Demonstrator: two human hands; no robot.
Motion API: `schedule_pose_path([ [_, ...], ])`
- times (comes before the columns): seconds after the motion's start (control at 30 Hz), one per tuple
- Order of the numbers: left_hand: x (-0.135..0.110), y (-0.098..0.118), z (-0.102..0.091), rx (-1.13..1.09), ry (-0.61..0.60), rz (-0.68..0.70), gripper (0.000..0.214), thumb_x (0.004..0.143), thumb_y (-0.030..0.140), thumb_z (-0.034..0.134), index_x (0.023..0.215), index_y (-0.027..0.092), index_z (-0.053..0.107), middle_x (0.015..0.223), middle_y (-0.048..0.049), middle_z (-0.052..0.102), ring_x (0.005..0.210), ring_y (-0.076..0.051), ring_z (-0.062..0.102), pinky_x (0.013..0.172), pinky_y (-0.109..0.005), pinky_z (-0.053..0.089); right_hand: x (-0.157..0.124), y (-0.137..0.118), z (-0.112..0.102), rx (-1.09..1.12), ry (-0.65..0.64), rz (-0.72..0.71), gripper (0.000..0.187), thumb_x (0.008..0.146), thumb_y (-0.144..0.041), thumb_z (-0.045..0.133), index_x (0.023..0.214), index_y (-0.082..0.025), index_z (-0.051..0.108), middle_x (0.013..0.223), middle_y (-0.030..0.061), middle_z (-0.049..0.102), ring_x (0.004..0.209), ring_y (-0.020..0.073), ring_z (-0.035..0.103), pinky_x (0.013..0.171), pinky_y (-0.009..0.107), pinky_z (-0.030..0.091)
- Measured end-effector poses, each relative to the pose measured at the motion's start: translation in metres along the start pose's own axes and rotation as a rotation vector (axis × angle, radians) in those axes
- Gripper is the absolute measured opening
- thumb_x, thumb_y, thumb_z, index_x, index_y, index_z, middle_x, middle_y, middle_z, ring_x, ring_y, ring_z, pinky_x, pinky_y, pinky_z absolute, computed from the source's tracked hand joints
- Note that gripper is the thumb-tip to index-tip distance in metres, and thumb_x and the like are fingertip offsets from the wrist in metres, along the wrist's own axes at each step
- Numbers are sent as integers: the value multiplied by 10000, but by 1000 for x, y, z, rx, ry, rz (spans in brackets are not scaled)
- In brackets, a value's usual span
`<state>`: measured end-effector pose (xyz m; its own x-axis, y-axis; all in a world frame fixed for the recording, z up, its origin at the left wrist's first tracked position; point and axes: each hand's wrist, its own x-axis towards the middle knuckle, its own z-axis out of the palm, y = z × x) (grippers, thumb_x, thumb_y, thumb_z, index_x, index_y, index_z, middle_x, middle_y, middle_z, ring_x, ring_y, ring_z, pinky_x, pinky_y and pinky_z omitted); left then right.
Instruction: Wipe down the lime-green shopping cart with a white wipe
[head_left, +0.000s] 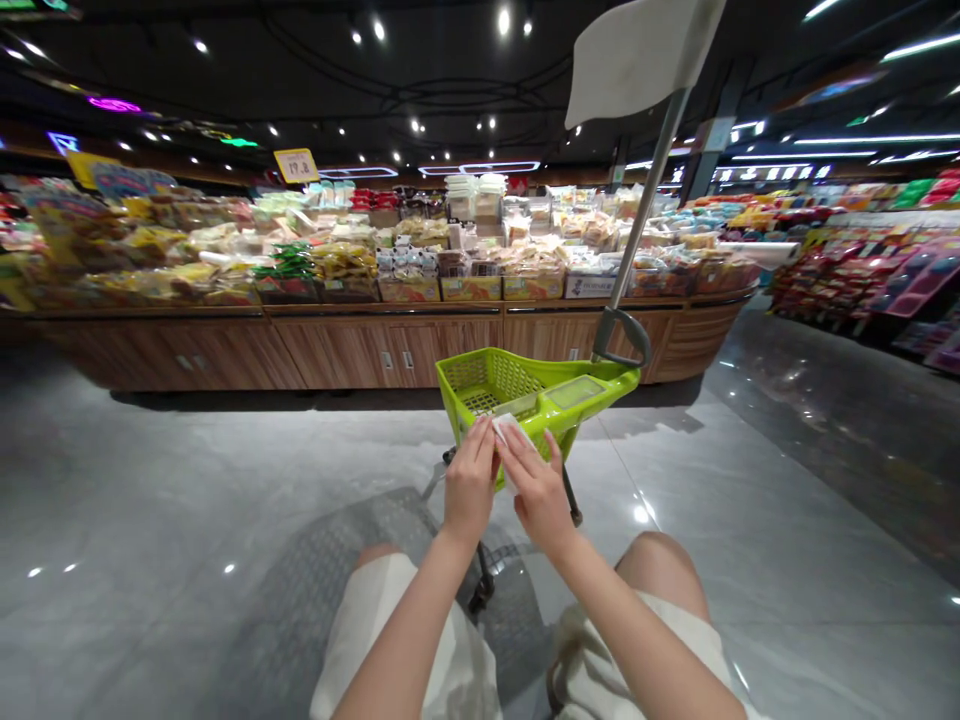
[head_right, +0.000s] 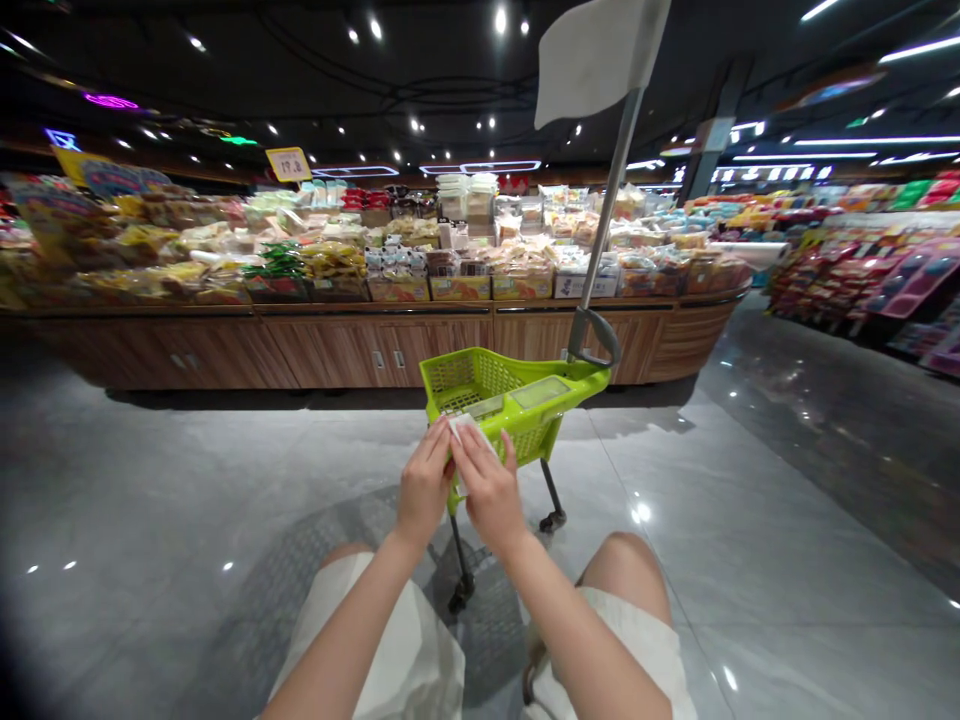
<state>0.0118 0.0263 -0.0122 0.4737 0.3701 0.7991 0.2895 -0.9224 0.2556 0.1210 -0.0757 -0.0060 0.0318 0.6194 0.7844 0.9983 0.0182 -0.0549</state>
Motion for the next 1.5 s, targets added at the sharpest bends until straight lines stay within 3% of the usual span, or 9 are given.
schedule_pose_path([
  [0.1,-1,-2,-2,3,-16,7,505,957,166,426,1458,210,381,1420,-129,533,1356,-221,463,1098,-425,448,-1,14,-6,0,-19,-37,780,753,-12,358,1497,-247,337,1461,56,499,1377,171,422,1200,468,23],
  [0.27,-1,-2,-3,-6,-15,14,522,960,168,435,1473,225,352,1424,-118,530,1362,-219,454,1106,-428,437,0,39,-8,-106,135,280,801,706,24,357,1453,-259,412,1419,59,545,1365,194,440,1181,525,-7],
  [0.47,0,-1,-3,3,-9,10,496,963,174,429,1456,201,388,1407,-135,546,1344,-220,477,1095,-420,448,3,4,-2,56,-6,-38,764,744,-5,347,1480,-207,364,1475,69,479,1399,154,387,1205,432,64],
  [0.67,1,0,-1,16,-10,34,516,950,164,460,1459,208,386,1409,-119,548,1351,-220,469,1107,-415,435,3,38,-10,-88,118,271,757,716,30,379,1411,-258,464,1380,57,583,1357,203,451,1176,526,-51],
  [0.8,1,2,0,16,10,29,497,955,162,453,1447,184,397,1399,-141,552,1337,-222,485,1090,-419,454,9,8,-2,33,37,72,754,732,19,367,1451,-206,405,1450,75,511,1375,155,422,1204,429,45],
  [0.9,1,0,-3,25,-5,41,516,951,154,457,1459,202,380,1404,-133,550,1340,-223,482,1086,-425,460,7,16,-7,37,13,-27,736,740,26,371,1424,-237,439,1418,48,548,1370,155,429,1203,448,-7],
  [1.07,1,-1,-4,23,-4,52,558,941,142,474,1477,227,347,1412,-116,546,1346,-218,475,1093,-426,456,3,47,-15,-118,131,248,769,697,43,380,1396,-266,474,1372,50,590,1374,214,429,1167,548,-65],
  [1.3,0,-3,-3,16,17,43,540,941,143,469,1468,214,369,1406,-129,551,1340,-216,482,1086,-415,464,7,2,-2,53,33,-24,760,723,19,346,1439,-223,416,1436,57,527,1380,152,416,1204,449,-12],
  [1.5,-1,-2,-3,24,10,50,577,940,130,472,1488,231,324,1420,-113,539,1361,-207,455,1100,-418,446,6,40,-13,-59,123,225,756,673,29,374,1357,-263,506,1378,35,586,1366,198,439,1181,515,-53],
])
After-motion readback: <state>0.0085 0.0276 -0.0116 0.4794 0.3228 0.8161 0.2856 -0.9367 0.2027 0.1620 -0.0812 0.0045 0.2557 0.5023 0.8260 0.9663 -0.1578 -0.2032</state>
